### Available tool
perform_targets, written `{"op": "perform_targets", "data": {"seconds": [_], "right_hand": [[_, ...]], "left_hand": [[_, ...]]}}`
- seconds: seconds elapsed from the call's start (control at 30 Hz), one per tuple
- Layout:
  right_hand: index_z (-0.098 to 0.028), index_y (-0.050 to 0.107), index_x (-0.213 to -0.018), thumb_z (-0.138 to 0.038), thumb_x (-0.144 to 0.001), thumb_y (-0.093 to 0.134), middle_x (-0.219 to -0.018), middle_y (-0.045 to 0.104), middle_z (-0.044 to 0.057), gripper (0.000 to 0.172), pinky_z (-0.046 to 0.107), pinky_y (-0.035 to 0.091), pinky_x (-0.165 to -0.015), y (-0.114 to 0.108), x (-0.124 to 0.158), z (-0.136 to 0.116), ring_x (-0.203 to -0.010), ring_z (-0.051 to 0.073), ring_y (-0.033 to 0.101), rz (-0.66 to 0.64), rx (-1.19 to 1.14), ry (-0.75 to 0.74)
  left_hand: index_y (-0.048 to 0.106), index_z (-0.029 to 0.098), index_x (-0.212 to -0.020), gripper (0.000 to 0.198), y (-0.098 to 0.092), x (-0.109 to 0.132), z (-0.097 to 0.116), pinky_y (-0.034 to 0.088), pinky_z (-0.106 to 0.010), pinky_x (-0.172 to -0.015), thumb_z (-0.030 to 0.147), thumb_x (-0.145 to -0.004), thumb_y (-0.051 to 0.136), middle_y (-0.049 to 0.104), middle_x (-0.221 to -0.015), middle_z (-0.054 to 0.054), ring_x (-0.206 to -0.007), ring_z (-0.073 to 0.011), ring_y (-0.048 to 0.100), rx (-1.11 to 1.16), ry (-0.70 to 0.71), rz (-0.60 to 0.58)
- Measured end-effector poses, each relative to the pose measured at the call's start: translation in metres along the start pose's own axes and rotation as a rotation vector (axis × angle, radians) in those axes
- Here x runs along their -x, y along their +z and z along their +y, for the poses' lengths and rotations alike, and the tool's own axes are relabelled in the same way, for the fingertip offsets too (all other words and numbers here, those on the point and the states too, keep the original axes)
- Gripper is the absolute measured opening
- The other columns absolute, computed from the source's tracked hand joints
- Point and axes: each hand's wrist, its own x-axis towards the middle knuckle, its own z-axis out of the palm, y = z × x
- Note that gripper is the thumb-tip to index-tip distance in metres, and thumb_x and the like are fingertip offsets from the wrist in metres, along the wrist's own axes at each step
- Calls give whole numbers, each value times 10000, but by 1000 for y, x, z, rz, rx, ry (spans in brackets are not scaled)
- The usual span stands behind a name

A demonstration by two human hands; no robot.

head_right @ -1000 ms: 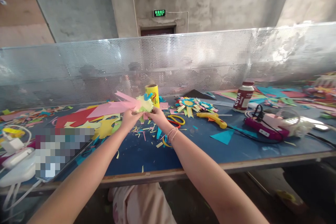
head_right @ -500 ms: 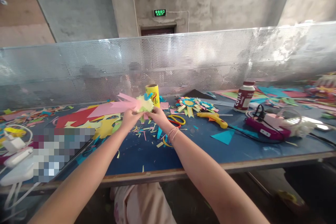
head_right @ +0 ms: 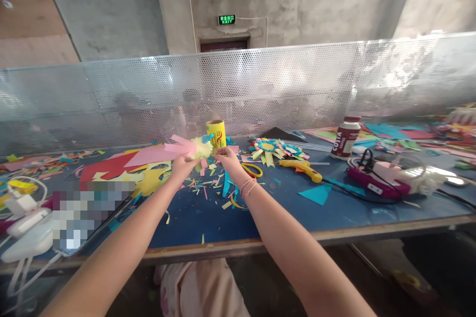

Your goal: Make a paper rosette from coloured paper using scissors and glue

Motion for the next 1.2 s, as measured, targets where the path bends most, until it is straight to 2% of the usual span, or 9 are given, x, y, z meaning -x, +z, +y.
{"op": "perform_targets", "data": {"seconds": [0.13, 0.27, 0.43, 0.6, 0.77, 0.9, 1.0, 1.07, 1.2], "right_hand": [[-186, 538, -786, -195, -518, 651, -734, 549, -33, 291, 241, 427, -580, -4, -5, 5, -620, 89, 517, 8, -13, -61], [-185, 554, -790, -152, -513, 582, -707, 539, -38, 280, 236, 423, -580, -5, -6, 6, -635, 97, 516, 7, 6, -56], [-187, 568, -769, -99, -494, 518, -768, 565, -14, 293, 214, 400, -545, -5, -3, 4, -662, 102, 523, 40, 14, 19], [-182, 555, -718, -75, -527, 517, -733, 575, -9, 222, 227, 423, -557, -1, 0, -3, -584, 84, 517, 55, -86, 137], [-186, 551, -709, -184, -710, 536, -625, 540, -7, 15, 264, 474, -569, 2, 3, -13, -521, 100, 525, 74, -185, 286], [-201, 548, -721, -432, -772, 580, -602, 536, -8, 239, 267, 496, -541, 2, 7, -15, -518, 110, 520, -59, -274, 311], [-195, 593, -765, -426, -702, 675, -624, 582, 6, 254, 239, 487, -512, 2, 8, -12, -560, 119, 548, -145, -219, 233], [-186, 613, -768, -351, -638, 741, -625, 601, 11, 246, 232, 487, -519, 3, 7, -8, -588, 128, 572, -183, -163, 161], [-189, 625, -746, -305, -563, 781, -679, 640, 17, 268, 236, 499, -560, 3, 6, -5, -641, 138, 602, -186, -138, 57]], "left_hand": [[581, 176, -579, 205, 0, -7, -9, 338, -258, -541, 343, -638, 685, 561, -522, -2, -553, -166, 539, -90, 79, -3], [648, 177, -710, 147, 1, -11, -17, 404, -294, -668, 289, -628, 698, 641, -698, -35, -721, -206, 590, 4, 194, 21], [646, 211, -745, 157, -4, -9, -20, 411, -358, -818, 261, -613, 713, 623, -862, -51, -911, -233, 562, 23, 474, 70], [658, 198, -764, 126, -11, -7, -13, 408, -403, -834, 269, -660, 663, 586, -871, -70, -979, -275, 532, 11, 591, 70], [680, 257, -778, 176, -15, -1, -1, 425, -405, -818, 156, -642, 631, 599, -870, -68, -991, -285, 529, -55, 644, 55], [685, 248, -824, 254, -14, 0, -2, 433, -404, -804, 93, -654, 578, 601, -881, -67, -948, -269, 544, -194, 687, 66], [673, 241, -856, 248, -10, -5, -9, 429, -396, -819, 108, -669, 579, 586, -872, -53, -897, -240, 555, -307, 720, 77], [658, 237, -908, 260, -7, -8, -13, 424, -391, -849, 145, -669, 615, 584, -903, -58, -919, -237, 551, -321, 729, 130], [584, 194, -1054, 378, -4, -10, -13, 411, -393, -907, 231, -686, 660, 572, -1039, -107, -1013, -244, 524, -136, 625, 378]]}}
